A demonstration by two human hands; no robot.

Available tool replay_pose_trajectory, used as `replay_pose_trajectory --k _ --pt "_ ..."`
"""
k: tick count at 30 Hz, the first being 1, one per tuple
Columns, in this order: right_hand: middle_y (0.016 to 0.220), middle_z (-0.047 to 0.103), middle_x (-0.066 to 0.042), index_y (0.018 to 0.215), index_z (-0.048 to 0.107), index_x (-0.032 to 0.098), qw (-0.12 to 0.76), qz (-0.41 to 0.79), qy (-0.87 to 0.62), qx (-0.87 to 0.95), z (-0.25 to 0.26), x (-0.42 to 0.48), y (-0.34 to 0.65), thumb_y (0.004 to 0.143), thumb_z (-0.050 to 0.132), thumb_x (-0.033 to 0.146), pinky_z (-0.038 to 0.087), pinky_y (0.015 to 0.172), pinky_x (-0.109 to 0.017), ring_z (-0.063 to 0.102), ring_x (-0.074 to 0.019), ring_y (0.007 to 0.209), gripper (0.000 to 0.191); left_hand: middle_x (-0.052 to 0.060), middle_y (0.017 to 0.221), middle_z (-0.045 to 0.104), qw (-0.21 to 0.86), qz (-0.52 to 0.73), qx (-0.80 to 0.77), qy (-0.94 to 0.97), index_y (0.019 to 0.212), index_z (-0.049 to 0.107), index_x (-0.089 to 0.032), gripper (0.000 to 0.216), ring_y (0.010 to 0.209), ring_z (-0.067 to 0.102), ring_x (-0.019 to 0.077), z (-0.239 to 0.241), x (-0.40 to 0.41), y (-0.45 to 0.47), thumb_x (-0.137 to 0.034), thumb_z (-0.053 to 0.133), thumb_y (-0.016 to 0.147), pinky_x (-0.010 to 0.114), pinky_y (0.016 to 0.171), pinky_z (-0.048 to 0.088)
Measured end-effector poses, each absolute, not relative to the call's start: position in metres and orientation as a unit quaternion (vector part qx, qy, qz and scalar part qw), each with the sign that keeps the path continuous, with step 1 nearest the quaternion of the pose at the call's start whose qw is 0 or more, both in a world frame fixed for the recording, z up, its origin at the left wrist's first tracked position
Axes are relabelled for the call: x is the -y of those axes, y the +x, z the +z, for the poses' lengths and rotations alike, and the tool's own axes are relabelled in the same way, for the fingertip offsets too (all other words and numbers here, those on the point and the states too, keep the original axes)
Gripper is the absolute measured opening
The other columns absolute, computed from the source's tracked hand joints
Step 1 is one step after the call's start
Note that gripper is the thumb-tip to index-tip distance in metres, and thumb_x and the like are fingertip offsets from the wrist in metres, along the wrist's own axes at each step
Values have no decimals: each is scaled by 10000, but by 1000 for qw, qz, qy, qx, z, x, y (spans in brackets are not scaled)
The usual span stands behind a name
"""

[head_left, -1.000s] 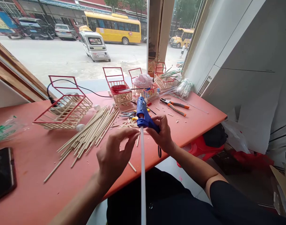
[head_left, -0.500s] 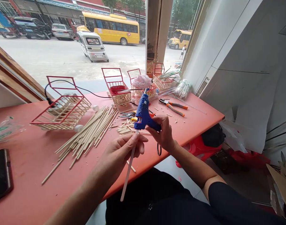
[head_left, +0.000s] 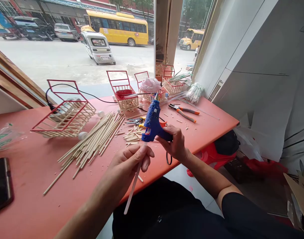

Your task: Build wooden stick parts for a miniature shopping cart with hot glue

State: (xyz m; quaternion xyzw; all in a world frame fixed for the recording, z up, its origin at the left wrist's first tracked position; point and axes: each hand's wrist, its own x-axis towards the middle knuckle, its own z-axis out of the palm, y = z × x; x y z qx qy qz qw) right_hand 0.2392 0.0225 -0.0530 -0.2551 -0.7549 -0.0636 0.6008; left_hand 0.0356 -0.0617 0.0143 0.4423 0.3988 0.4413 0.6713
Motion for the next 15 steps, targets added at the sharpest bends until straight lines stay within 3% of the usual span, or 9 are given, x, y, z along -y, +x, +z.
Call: replay_pose_trajectory --k 4,9,12,15 --pt "1064 778 -41 1332 534 283 610 -41 -250 751 -55 -23 240 1044 782 309 675 799 -339 819 -213 939 382 10 606 596 665 438 -400 454 862 788 -180 493 620 480 143 13 68 37 -668 819 925 296 640 374" --pt "1106 767 -47 1330 535 296 627 11 -249 738 -57 -24 241 1003 819 346 668 847 -362 813 -229 985 436 40 803 701 689 449 -393 410 1089 804 -200 366 769 623 175 21 78 39 -521 871 925 303 761 503" --pt "1040 744 -33 1333 530 296 631 -12 -231 741 -58 -26 241 1058 742 350 647 752 -331 788 -204 899 351 54 821 708 703 455 -389 384 1003 821 -178 340 745 627 165 22 81 38 -487 910 891 292 721 525" --pt "963 725 -6 1306 514 293 625 1 -218 750 -59 -28 241 1028 772 334 624 699 -325 746 -187 787 381 40 728 680 711 443 -403 367 881 817 -165 329 655 586 142 22 83 36 -476 926 873 271 637 497"
